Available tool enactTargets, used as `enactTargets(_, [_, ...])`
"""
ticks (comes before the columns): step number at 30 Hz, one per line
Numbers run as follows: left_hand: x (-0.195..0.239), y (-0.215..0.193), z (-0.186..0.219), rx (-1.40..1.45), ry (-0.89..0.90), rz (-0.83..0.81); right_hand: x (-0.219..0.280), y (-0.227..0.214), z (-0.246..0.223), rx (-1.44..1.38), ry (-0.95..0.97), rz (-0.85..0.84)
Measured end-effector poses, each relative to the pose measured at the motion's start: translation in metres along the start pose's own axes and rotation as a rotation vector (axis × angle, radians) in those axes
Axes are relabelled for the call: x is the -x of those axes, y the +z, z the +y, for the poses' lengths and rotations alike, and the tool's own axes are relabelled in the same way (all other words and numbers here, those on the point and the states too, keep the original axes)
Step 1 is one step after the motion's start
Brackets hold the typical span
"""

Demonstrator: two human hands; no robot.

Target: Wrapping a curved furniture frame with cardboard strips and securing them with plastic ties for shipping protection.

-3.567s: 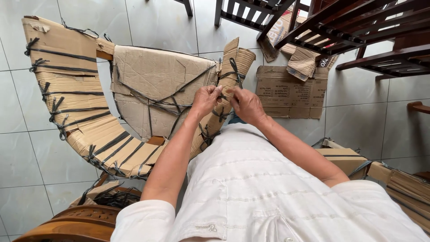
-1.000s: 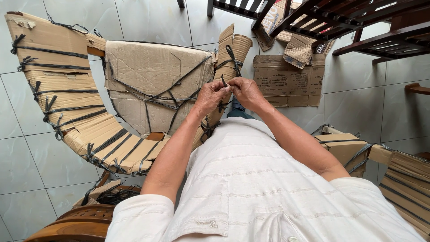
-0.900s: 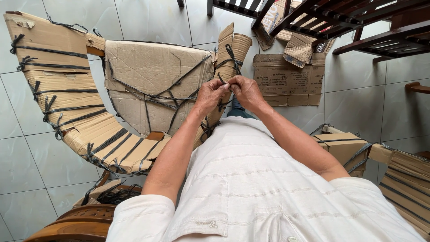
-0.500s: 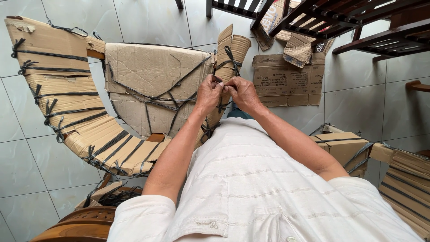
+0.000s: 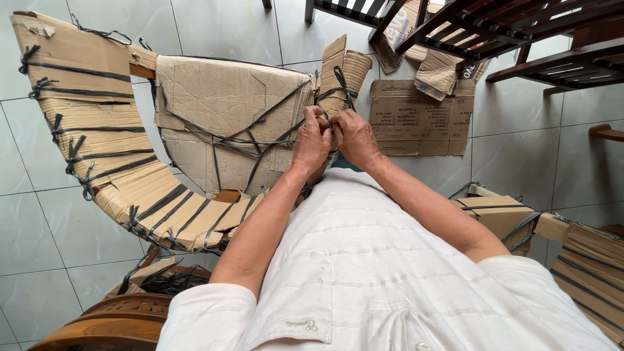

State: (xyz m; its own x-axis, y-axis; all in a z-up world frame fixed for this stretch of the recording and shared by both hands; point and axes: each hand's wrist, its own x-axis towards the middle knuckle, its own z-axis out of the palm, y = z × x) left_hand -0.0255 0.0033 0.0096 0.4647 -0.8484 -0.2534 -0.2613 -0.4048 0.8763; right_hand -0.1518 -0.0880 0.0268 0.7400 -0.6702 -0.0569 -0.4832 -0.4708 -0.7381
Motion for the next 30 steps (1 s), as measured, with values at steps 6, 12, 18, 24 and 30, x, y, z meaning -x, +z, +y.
enactTargets(6, [-0.002, 0.0, -0.004, -0.032, 0.002, -0.024, 0.005, -0.004, 0.0, 0.194, -0.103, -0.046])
enactTargets(12, [-0.003, -0.008, 0.0, -0.108, 0.024, -0.077, 0.003, -0.002, 0.015, 0.075, -0.072, -0.101])
enactTargets(18, [-0.003, 0.003, -0.01, -0.207, 0.165, 0.009, 0.002, -0.006, 0.021, -0.3, 0.136, -0.164])
enactTargets(24, [0.008, 0.009, -0.008, -0.355, 0.306, 0.171, 0.004, -0.003, 0.023, -0.417, 0.273, -0.16])
enactTargets(30, [0.016, 0.009, -0.007, -0.559, 0.388, 0.228, 0.005, 0.009, 0.039, -0.534, 0.32, -0.168])
